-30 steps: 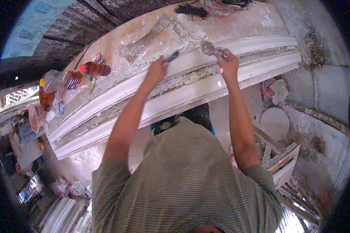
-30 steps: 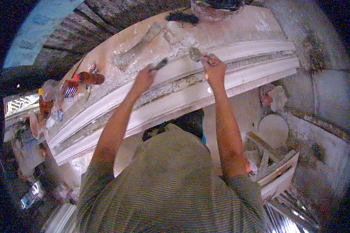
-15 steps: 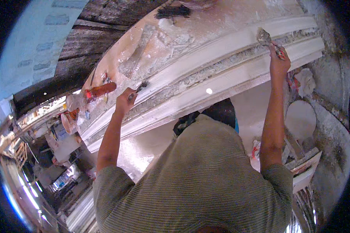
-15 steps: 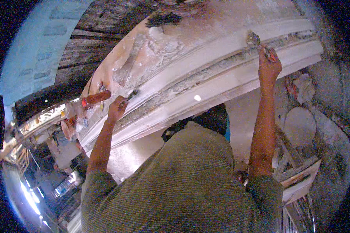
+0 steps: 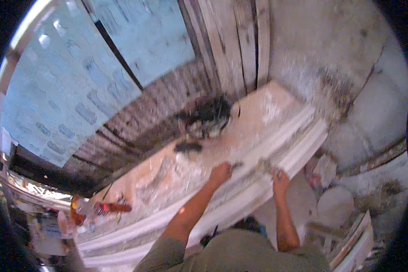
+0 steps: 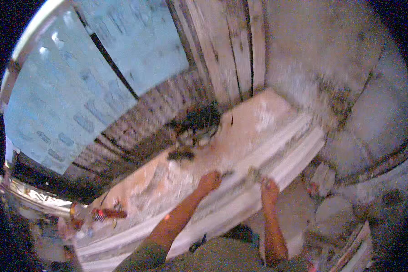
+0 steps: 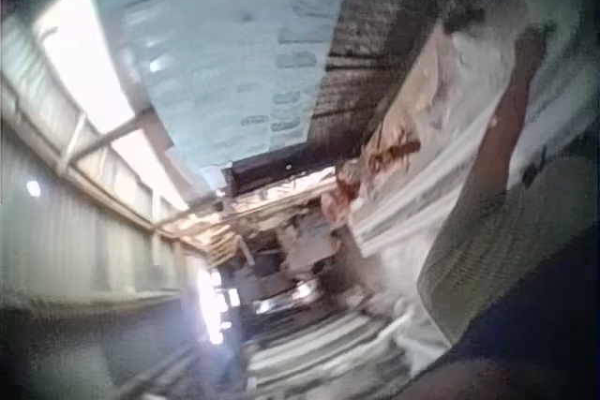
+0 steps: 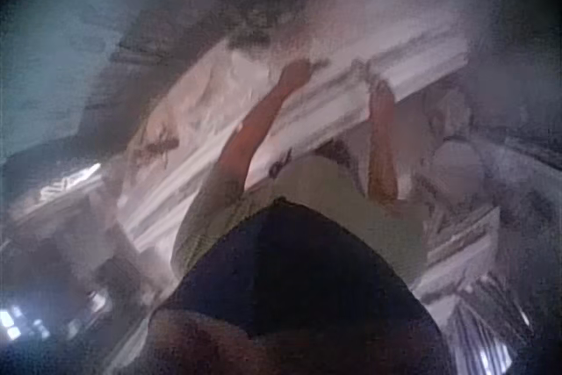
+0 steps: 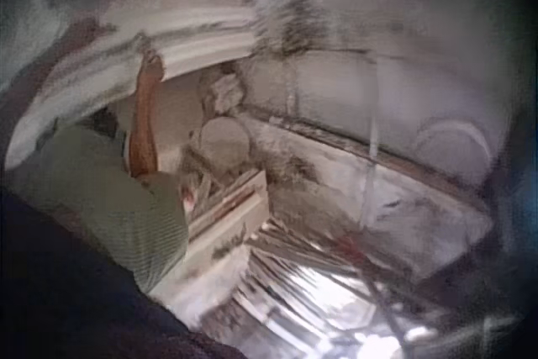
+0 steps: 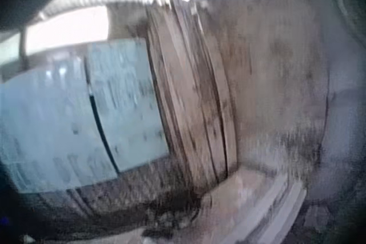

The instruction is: The person scrapes a white compound from the grooves of several long white moldings using a small metal scraper. After cleaning, the person stacks the moldings and carries them to a wall, placing them upright against the wall.

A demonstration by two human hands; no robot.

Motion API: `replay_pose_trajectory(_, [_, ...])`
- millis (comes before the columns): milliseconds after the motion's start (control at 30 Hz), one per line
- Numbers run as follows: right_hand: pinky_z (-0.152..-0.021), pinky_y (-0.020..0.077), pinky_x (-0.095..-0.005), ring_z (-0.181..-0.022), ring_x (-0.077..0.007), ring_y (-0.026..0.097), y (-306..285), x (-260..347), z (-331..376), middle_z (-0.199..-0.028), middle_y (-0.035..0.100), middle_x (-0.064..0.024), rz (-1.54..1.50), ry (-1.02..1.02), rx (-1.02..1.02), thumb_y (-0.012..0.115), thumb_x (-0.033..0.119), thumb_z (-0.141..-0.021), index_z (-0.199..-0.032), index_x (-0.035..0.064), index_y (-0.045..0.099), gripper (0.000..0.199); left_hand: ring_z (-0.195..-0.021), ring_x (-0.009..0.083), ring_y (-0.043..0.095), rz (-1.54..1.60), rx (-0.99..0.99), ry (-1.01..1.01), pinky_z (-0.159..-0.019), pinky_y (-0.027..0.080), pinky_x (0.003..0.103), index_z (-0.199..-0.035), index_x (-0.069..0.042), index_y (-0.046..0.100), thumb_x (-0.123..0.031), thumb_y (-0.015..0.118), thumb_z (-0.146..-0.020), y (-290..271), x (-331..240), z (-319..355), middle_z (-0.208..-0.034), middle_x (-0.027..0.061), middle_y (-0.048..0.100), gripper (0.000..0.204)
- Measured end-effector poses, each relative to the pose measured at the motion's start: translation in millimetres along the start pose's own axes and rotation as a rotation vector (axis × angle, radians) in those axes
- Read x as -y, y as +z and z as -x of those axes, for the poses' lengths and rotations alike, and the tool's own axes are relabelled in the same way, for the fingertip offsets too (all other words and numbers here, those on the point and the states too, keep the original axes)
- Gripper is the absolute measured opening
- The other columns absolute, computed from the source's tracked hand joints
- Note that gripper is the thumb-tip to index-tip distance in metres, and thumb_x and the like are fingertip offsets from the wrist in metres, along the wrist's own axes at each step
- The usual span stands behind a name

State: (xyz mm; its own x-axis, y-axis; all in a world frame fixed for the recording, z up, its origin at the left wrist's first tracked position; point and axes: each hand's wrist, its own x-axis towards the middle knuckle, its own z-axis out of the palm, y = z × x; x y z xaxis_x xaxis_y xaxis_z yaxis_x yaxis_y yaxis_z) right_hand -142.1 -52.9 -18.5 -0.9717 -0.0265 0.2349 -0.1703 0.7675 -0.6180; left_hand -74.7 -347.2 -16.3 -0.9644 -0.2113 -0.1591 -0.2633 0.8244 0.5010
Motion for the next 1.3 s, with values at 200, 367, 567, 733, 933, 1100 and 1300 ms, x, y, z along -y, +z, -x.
replay_pose_trajectory(200, [-0.05, 0.0415, -0.0237, -0.059, -0.0066, 0.052, 4, 60, -8, -0.069, 0.059, 0.0015, -0.769, 0.19, 0.136, 0.074, 0.017, -0.086, -0.087, -0.0001, 0.067, 0.019, -0.092, 0.0371, 0.066, 0.073, -0.097, -0.055, -0.08, 0.052, 0.046, -0.104, -0.012, 0.068, -0.035, 0.063, -0.084, -10, 25, 46, -0.103, 0.0164, 0.068, 0.031])
replay_pose_trajectory(367, [-0.048, 0.0419, -0.0222, -0.056, -0.0069, 0.052, 45, 78, 11, -0.068, 0.059, 0.0005, -0.914, 0.259, 0.2, 0.075, 0.009, -0.083, -0.092, 0.001, 0.069, 0.013, -0.09, 0.0328, 0.067, 0.13, -0.11, -0.227, -0.077, 0.054, 0.044, -0.106, -0.015, 0.069, -0.039, 0.064, -0.084, -42, 36, 124, -0.094, 0.0124, 0.07, 0.032])
replay_pose_trajectory(567, [-0.049, 0.042, -0.0217, -0.057, -0.0063, 0.054, 71, 122, 41, -0.075, 0.067, -0.003, -0.85, 0.229, 0.419, 0.074, 0.003, -0.08, -0.097, 0.0041, 0.072, 0.017, -0.093, 0.0302, 0.067, 0.127, -0.171, -0.275, -0.08, 0.054, 0.042, -0.106, -0.02, 0.071, -0.039, 0.067, -0.083, -40, 115, 207, -0.1, 0.0093, 0.07, 0.03])
replay_pose_trajectory(733, [-0.074, 0.0517, -0.035, -0.083, -0.0235, 0.064, 106, 136, 94, -0.093, 0.067, -0.0106, -0.904, 0.193, 0.595, 0.071, 0.006, -0.078, -0.118, -0.0021, 0.056, 0.043, -0.09, 0.0313, 0.068, 0.276, -0.226, -0.302, -0.08, 0.054, 0.041, -0.102, -0.016, 0.072, -0.037, 0.072, -0.081, -51, 146, 253, -0.095, 0.0117, 0.071, 0.03])
replay_pose_trajectory(933, [-0.071, 0.0521, -0.0422, -0.079, -0.0322, 0.064, 93, 179, 110, -0.089, 0.069, -0.0179, -0.11, -0.198, 0.794, 0.067, 0.043, -0.083, -0.1, 0.0061, 0.07, 0.04, -0.066, 0.0205, 0.065, 0.714, -0.181, -0.502, -0.065, 0.054, 0.038, -0.092, -0.004, 0.072, -0.035, 0.073, -0.081, -34, 207, 278, -0.08, 0.0097, 0.071, 0.034])
replay_pose_trajectory(1100, [-0.077, 0.0488, -0.0544, -0.086, -0.0452, 0.062, 79, 137, 8, -0.093, 0.065, -0.0261, 0.262, -0.324, 0.397, 0.048, 0.041, -0.094, -0.094, 0.0017, 0.065, 0.043, -0.058, 0.0151, 0.058, 0.7, -0.03, -0.603, -0.054, 0.049, 0.035, -0.096, -0.004, 0.071, -0.032, 0.068, -0.088, -17, 279, 315, -0.077, 0.007, 0.068, 0.029])
replay_pose_trajectory(1300, [-0.061, 0.0503, -0.0286, -0.07, -0.0152, 0.066, 56, 117, -32, -0.075, 0.068, -0.0074, -0.463, -0.001, 0.493, 0.073, 0.012, -0.082, -0.097, -0.0017, 0.068, 0.02, -0.061, 0.0126, 0.053, 0.642, -0.215, -0.392, -0.057, 0.045, 0.031, -0.084, 0.0, 0.065, -0.022, 0.068, -0.087, -56, 158, 229, -0.067, 0.006, 0.06, 0.022])
